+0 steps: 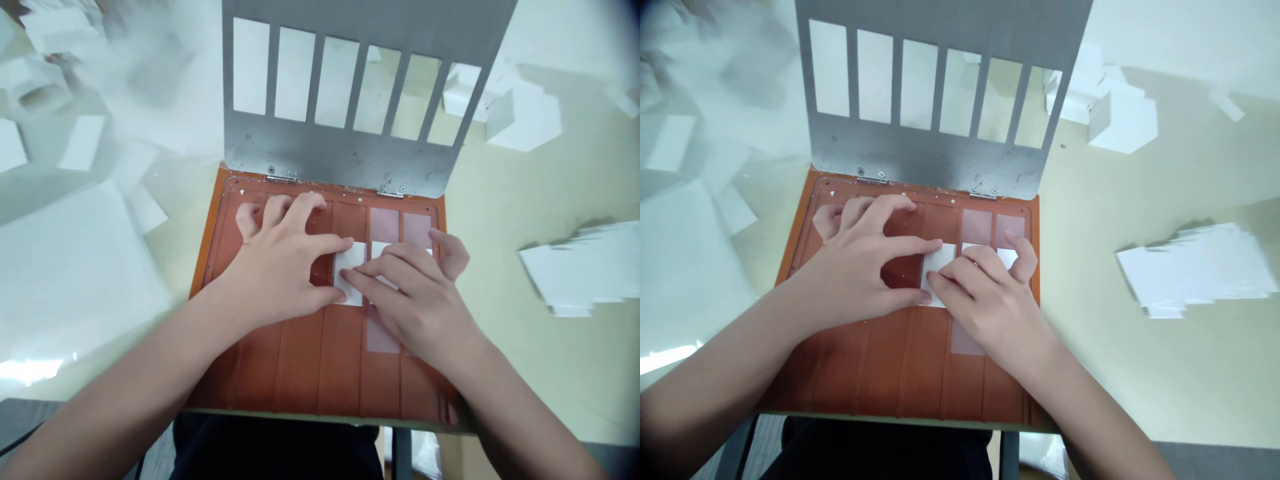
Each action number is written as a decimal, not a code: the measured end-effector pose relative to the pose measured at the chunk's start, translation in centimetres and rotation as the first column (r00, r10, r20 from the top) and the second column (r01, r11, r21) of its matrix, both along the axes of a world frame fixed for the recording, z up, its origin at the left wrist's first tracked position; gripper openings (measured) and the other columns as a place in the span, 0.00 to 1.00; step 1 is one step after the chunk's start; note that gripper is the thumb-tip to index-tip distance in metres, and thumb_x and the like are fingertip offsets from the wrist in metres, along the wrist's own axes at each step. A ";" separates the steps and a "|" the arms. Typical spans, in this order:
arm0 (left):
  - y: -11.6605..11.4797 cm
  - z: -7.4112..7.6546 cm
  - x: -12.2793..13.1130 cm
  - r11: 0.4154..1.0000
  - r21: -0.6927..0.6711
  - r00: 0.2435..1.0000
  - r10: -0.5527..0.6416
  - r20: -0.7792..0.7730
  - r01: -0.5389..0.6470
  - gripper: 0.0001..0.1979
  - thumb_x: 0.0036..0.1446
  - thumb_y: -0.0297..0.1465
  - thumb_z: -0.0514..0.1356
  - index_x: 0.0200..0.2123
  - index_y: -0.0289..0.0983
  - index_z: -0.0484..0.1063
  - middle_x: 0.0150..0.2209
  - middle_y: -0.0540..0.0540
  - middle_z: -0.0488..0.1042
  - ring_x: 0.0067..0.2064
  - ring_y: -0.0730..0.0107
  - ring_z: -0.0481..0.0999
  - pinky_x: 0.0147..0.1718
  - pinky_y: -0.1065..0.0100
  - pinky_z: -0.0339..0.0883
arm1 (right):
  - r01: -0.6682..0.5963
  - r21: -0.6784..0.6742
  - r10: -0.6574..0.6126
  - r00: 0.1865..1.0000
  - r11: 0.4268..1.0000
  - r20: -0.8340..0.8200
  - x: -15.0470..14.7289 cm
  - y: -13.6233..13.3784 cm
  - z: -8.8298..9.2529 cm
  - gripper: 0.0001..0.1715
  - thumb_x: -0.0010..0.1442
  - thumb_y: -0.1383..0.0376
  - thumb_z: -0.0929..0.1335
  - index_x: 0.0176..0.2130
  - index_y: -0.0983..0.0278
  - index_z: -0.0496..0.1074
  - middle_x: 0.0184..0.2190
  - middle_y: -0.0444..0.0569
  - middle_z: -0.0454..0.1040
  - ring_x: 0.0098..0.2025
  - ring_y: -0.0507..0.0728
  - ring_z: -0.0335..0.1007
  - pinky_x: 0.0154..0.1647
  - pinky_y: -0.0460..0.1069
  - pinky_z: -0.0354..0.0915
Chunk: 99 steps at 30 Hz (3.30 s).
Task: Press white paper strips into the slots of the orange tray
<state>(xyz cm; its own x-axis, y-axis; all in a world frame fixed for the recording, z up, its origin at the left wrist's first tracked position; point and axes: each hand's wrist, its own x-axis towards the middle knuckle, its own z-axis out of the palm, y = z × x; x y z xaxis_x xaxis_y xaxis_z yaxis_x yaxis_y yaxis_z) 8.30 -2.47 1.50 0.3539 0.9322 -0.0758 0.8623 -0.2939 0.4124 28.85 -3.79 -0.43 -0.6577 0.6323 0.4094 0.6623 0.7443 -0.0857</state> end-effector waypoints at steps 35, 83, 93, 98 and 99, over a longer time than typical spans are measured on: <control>-0.2 0.2 0.5 0.998 -0.054 0.999 0.034 0.019 -0.033 0.17 0.52 0.44 0.65 0.47 0.54 0.79 0.61 0.43 0.60 0.61 0.41 0.56 0.56 0.33 0.44 | 0.013 -0.017 -0.013 0.998 1.000 -0.055 0.3 0.2 -0.9 0.20 0.61 0.79 0.63 0.41 0.58 0.74 0.32 0.39 0.75 0.41 0.52 0.69 0.62 0.58 0.44; -0.5 0.1 0.4 1.000 0.011 0.997 -0.003 -0.077 0.003 0.16 0.55 0.45 0.66 0.48 0.56 0.78 0.63 0.43 0.61 0.60 0.41 0.58 0.53 0.32 0.47 | -0.013 -0.122 0.007 0.999 0.993 -0.046 0.6 0.4 -0.7 0.19 0.65 0.78 0.62 0.42 0.58 0.75 0.31 0.40 0.75 0.42 0.53 0.67 0.61 0.59 0.41; -0.3 0.3 0.4 1.000 -0.017 0.997 0.005 -0.079 -0.006 0.17 0.55 0.45 0.66 0.49 0.56 0.78 0.63 0.43 0.60 0.60 0.40 0.57 0.54 0.31 0.46 | -0.014 -0.139 0.009 0.999 0.990 -0.039 0.5 0.4 -0.2 0.18 0.66 0.77 0.61 0.42 0.58 0.75 0.31 0.41 0.75 0.43 0.54 0.68 0.59 0.60 0.42; -0.4 0.2 0.4 1.000 -0.009 0.998 0.007 -0.067 -0.007 0.17 0.55 0.45 0.65 0.49 0.56 0.78 0.62 0.44 0.60 0.59 0.40 0.57 0.54 0.32 0.46 | -0.012 -0.140 0.009 1.000 0.990 -0.023 0.5 0.4 -0.3 0.18 0.66 0.77 0.62 0.42 0.58 0.75 0.31 0.41 0.75 0.44 0.55 0.68 0.59 0.61 0.42; -0.4 0.2 0.4 1.000 -0.011 0.998 0.008 -0.067 -0.008 0.17 0.55 0.45 0.65 0.49 0.56 0.78 0.62 0.44 0.60 0.59 0.40 0.58 0.55 0.32 0.46 | -0.015 -0.138 0.012 1.000 0.990 -0.023 0.6 0.4 -0.3 0.18 0.66 0.77 0.62 0.42 0.59 0.75 0.31 0.41 0.75 0.44 0.55 0.68 0.59 0.61 0.42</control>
